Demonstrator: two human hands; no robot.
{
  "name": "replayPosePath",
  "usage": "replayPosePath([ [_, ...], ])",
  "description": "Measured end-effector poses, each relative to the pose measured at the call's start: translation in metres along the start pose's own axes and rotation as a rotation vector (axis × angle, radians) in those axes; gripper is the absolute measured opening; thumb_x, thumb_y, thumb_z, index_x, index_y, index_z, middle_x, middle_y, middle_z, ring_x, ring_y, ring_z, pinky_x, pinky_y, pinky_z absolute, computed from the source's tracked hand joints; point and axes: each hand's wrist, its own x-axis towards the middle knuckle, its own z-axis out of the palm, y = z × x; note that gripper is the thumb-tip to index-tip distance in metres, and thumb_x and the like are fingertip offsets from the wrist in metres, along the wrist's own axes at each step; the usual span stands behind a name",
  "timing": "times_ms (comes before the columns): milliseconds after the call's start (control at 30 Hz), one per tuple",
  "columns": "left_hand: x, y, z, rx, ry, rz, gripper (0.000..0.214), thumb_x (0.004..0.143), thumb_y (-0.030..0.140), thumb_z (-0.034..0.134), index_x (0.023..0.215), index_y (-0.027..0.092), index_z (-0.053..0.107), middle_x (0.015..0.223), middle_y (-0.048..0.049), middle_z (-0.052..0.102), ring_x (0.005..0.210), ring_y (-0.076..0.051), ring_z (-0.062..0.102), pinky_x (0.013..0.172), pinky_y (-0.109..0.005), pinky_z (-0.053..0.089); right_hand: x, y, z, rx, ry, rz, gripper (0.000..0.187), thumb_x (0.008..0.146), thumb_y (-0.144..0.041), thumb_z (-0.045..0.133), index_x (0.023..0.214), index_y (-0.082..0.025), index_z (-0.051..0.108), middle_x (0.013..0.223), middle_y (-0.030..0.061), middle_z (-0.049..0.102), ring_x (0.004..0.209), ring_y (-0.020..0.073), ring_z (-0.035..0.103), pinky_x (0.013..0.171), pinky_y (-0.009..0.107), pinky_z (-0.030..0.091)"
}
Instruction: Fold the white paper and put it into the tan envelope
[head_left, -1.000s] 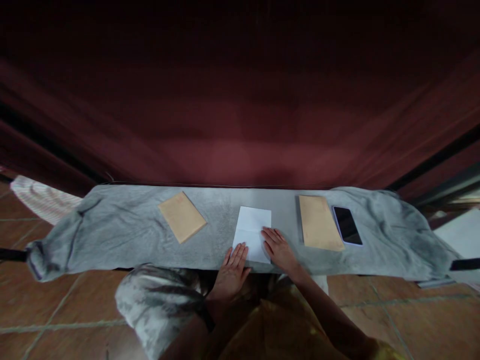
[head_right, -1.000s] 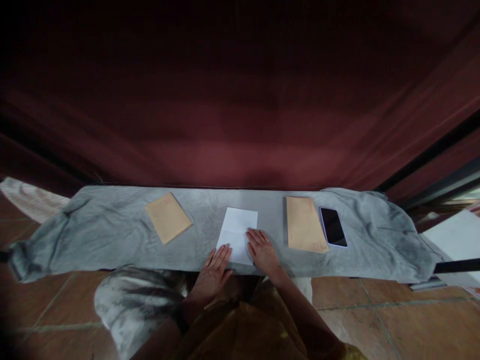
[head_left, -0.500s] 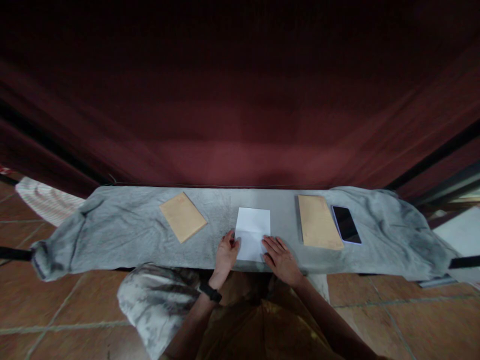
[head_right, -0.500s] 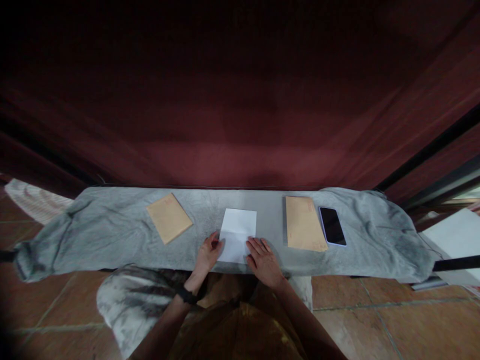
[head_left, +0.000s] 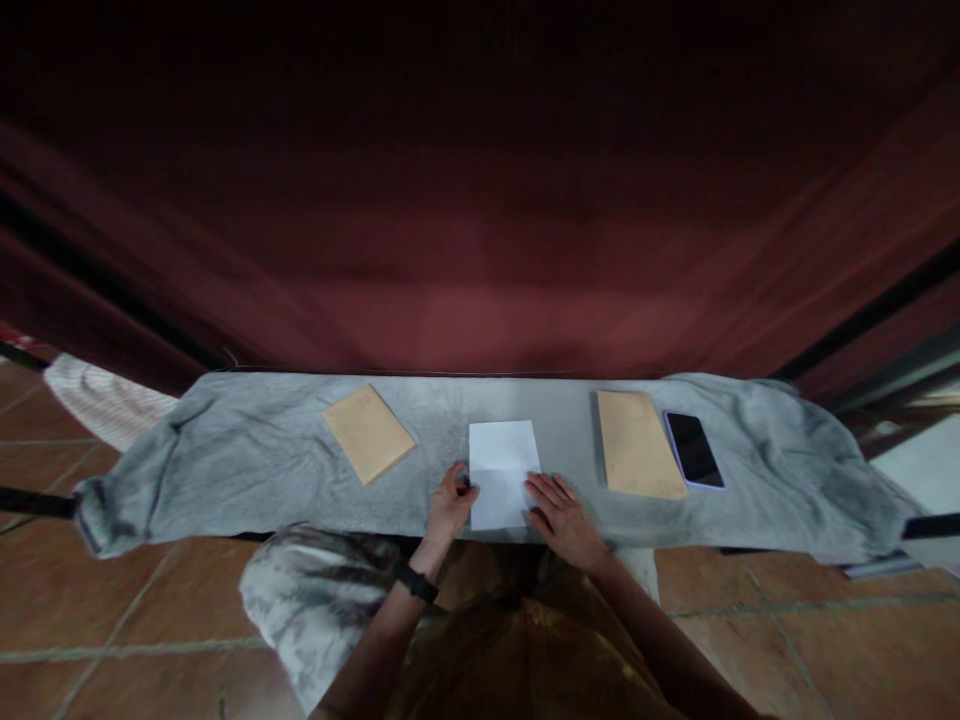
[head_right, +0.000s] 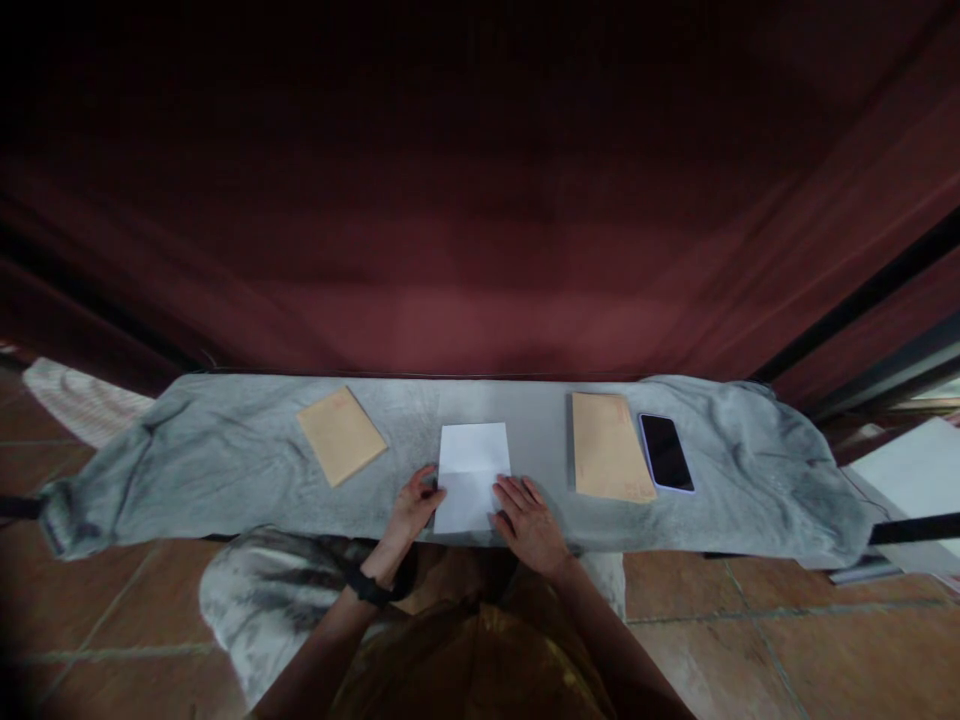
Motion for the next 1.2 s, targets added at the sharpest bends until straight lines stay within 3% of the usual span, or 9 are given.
replayPosePath([
  [167, -0.008, 0.005, -0.005, -0.280, -0.055, -0.086, 0.069, 0.070, 0.026, 0.071, 0.136, 0.015, 0.052, 0.071, 0.0052, 0.059, 0.063, -0.014, 0.061, 0.060, -0.025, 0.048, -0.001, 0.009, 0.003, 0.066, 0.009, 0.005, 0.047, 0.101, -0.018, 0.043, 0.147, -0.023, 0.048, 0.150, 0.0067, 0.053, 0.137, 0.0207, 0.051, 0.121, 0.050, 0.035],
  [400, -0.016, 0.010, -0.020, -0.488, -0.185, -0.173, 0.077, 0.061, 0.032, 0.076, 0.135, 0.022, 0.056, 0.073, 0.0054, 0.059, 0.067, -0.012, 0.061, 0.060, -0.022, 0.047, -0.002, 0.024, 0.016, 0.239, 0.126, 0.115, 0.074, 0.080, 0.004, 0.038, 0.144, -0.029, 0.053, 0.143, 0.0032, 0.059, 0.135, 0.0188, 0.053, 0.115, 0.047, 0.045],
  [533, -0.018, 0.011, -0.022, -0.511, -0.230, -0.189, 0.065, 0.059, 0.037, 0.078, 0.121, 0.018, 0.066, 0.080, 0.0000, 0.066, 0.071, -0.014, 0.064, 0.064, -0.024, 0.050, 0.001, 0.027, 0.021, 0.223, 0.124, 0.122, 0.069, 0.082, 0.002, 0.043, 0.142, -0.030, 0.056, 0.140, 0.0042, 0.062, 0.131, 0.0214, 0.056, 0.111, 0.047, 0.048],
  [667, -0.017, 0.009, -0.020, -0.517, -0.207, -0.198, 0.049, 0.068, 0.041, 0.072, 0.109, 0.015, 0.071, 0.088, -0.0070, 0.072, 0.076, -0.016, 0.068, 0.070, -0.028, 0.054, 0.007, 0.028, 0.020, 0.173, 0.105, 0.165, 0.069, 0.079, 0.003, 0.047, 0.139, -0.032, 0.059, 0.137, 0.0030, 0.064, 0.127, 0.0229, 0.059, 0.109, 0.047, 0.049],
  [800, -0.012, 0.005, -0.018, -0.344, -0.181, -0.052, 0.036, 0.076, 0.031, 0.062, 0.106, 0.015, 0.073, 0.087, -0.0062, 0.073, 0.079, -0.018, 0.069, 0.076, -0.033, 0.056, 0.014, 0.028, 0.020, 0.145, 0.090, 0.201, 0.064, 0.078, 0.003, 0.049, 0.130, -0.030, 0.066, 0.132, 0.0034, 0.067, 0.121, 0.0231, 0.062, 0.105, 0.045, 0.049],
  [1000, -0.005, -0.001, -0.016, 0.111, -0.035, 0.390, 0.041, 0.073, 0.010, 0.060, 0.110, 0.021, 0.073, 0.112, -0.0073, 0.070, 0.104, -0.022, 0.066, 0.100, -0.042, 0.053, 0.025, 0.027, 0.019, 0.169, 0.139, 0.243, 0.044, 0.085, -0.004, 0.050, 0.112, -0.028, 0.074, 0.118, 0.0035, 0.073, 0.112, 0.0224, 0.065, 0.100, 0.041, 0.050],
  [1200, 0.003, 0.005, -0.012, 0.353, 0.025, 0.393, 0.017, 0.083, 0.017, 0.064, 0.097, 0.019, 0.073, 0.113, -0.0099, 0.069, 0.102, -0.024, 0.067, 0.098, -0.041, 0.054, 0.030, 0.031, 0.023, 0.175, 0.239, 0.263, 0.027, 0.099, -0.026, 0.046, 0.103, -0.028, 0.073, 0.104, 0.0047, 0.076, 0.101, 0.0239, 0.068, 0.091, 0.041, 0.053],
])
